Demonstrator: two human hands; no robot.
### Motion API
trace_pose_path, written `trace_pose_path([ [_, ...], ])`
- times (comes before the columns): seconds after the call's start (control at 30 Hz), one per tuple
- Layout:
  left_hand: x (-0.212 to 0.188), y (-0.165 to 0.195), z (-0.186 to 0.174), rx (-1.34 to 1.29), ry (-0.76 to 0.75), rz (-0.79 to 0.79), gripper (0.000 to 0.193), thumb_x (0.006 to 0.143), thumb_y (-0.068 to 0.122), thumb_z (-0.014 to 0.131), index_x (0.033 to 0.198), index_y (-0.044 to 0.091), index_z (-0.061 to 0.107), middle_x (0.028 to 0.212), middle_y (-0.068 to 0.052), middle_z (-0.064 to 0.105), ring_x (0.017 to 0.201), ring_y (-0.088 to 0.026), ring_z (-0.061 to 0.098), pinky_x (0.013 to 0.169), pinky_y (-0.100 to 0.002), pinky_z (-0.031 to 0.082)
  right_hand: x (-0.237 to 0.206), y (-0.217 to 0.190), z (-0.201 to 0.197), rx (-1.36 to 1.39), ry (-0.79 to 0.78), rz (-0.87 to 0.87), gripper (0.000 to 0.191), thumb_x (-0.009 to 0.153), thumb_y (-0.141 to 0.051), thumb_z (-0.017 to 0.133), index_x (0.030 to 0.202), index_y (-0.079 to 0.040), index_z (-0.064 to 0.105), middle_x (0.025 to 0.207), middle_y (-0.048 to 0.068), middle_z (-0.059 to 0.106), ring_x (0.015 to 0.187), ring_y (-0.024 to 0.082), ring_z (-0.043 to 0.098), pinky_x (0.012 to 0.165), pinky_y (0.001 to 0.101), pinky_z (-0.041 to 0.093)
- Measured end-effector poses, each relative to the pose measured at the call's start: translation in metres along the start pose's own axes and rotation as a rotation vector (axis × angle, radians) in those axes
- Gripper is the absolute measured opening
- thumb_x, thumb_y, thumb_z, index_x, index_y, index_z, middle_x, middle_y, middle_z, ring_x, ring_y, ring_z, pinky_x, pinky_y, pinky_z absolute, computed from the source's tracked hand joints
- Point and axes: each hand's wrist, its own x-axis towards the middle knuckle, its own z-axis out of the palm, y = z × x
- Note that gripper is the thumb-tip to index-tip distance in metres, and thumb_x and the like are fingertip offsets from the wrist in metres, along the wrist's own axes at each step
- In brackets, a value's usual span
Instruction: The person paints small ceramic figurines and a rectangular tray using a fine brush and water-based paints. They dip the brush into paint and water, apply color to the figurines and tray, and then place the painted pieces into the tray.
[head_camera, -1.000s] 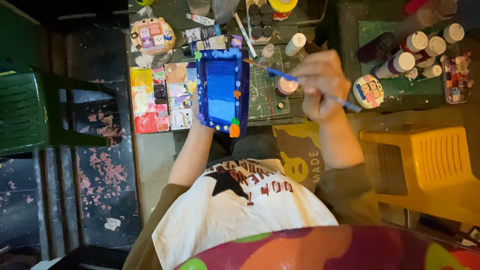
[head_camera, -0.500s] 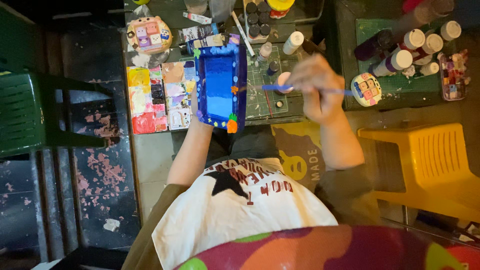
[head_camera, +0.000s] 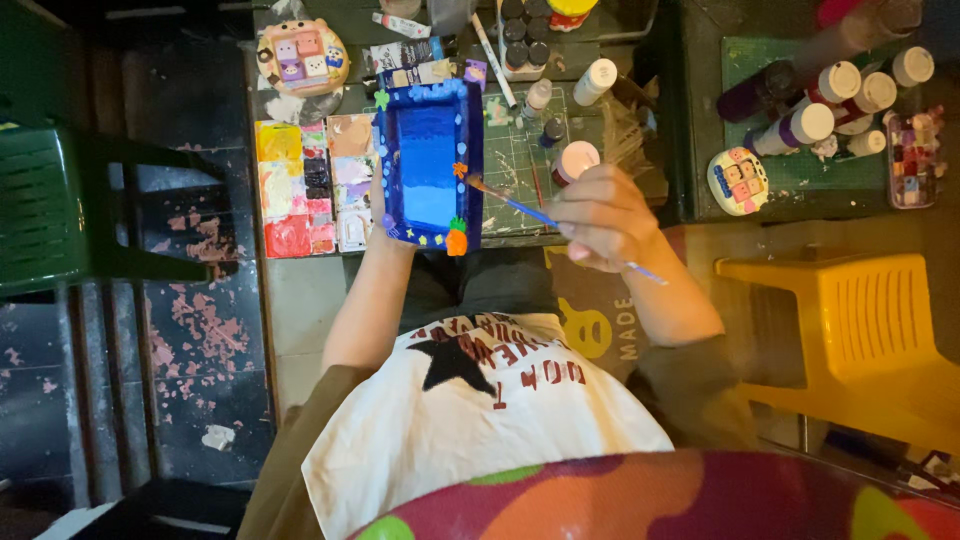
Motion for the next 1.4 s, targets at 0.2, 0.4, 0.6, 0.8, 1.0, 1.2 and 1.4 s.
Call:
trace_pose_path([
  [0.2,-0.005,0.013,0.001,-0.002,0.006,-0.049,0.054,0.112,0.042,0.041,0.145,0.002,0.054,0.137,-0.020,0.065,0.123,-0.035,0.066,0.108,-0.048,0.055,-0.003,0.014,0.003,-0.106,0.095,0.185,0.019,0.112,-0.023,0.052,0.105,-0.005,0.052,0.093,0.016,0.071,0.086,0.034,0.065,0.076,0.0457,0.054],
  [0.4,-0.017,0.029,0.024,0.091,0.001,-0.032,0.058,0.108,0.047,0.042,0.142,0.003,0.056,0.135,-0.018,0.066,0.120,-0.033,0.067,0.106,-0.047,0.055,-0.001,0.016,0.017,0.038,-0.017,0.045,0.022,0.109,-0.025,0.054,0.101,-0.005,0.053,0.092,0.016,0.071,0.080,0.035,0.067,0.075,0.0467,0.054],
  [0.6,-0.041,0.047,0.040,0.164,-0.023,0.049,0.064,0.110,0.053,0.039,0.146,0.003,0.055,0.138,-0.017,0.065,0.124,-0.031,0.066,0.108,-0.046,0.055,0.005,0.027,0.044,0.023,0.253,0.312,0.026,0.113,-0.030,0.048,0.102,-0.007,0.050,0.096,0.015,0.070,0.086,0.035,0.063,0.087,0.0456,0.053],
  [0.8,-0.060,0.051,0.057,0.219,0.040,0.134,0.062,0.110,0.051,0.039,0.148,0.004,0.053,0.140,-0.015,0.064,0.126,-0.029,0.065,0.111,-0.046,0.054,0.004,0.036,0.067,0.125,0.230,0.336,0.028,0.114,-0.027,0.046,0.098,-0.005,0.049,0.092,0.015,0.070,0.091,0.031,0.063,0.090,0.0454,0.052],
  [1.0,-0.065,0.054,0.064,0.223,0.010,0.174,0.064,0.110,0.054,0.038,0.148,0.005,0.052,0.141,-0.016,0.063,0.126,-0.029,0.065,0.111,-0.047,0.054,-0.002,0.045,0.088,0.126,0.347,0.404,0.027,0.116,-0.029,0.044,0.102,-0.006,0.045,0.091,0.015,0.068,0.089,0.029,0.061,0.088,0.0420,0.050],
  [1.2,-0.063,0.050,0.070,0.276,0.078,0.222,0.066,0.108,0.056,0.037,0.149,0.007,0.051,0.142,-0.015,0.063,0.127,-0.029,0.065,0.111,-0.047,0.054,-0.005,0.046,0.078,0.146,0.373,0.385,0.024,0.115,-0.026,0.042,0.099,-0.008,0.045,0.083,0.013,0.067,0.080,0.027,0.060,0.083,0.0380,0.050],
  [1.4,-0.063,0.044,0.064,0.321,0.089,0.181,0.071,0.107,0.059,0.034,0.148,0.004,0.051,0.141,-0.017,0.063,0.126,-0.030,0.066,0.110,-0.047,0.054,-0.006,0.053,0.072,0.507,0.543,0.705,0.019,0.118,-0.018,0.048,0.106,-0.005,0.043,0.093,0.015,0.063,0.076,0.022,0.062,0.077,0.0330,0.055],
])
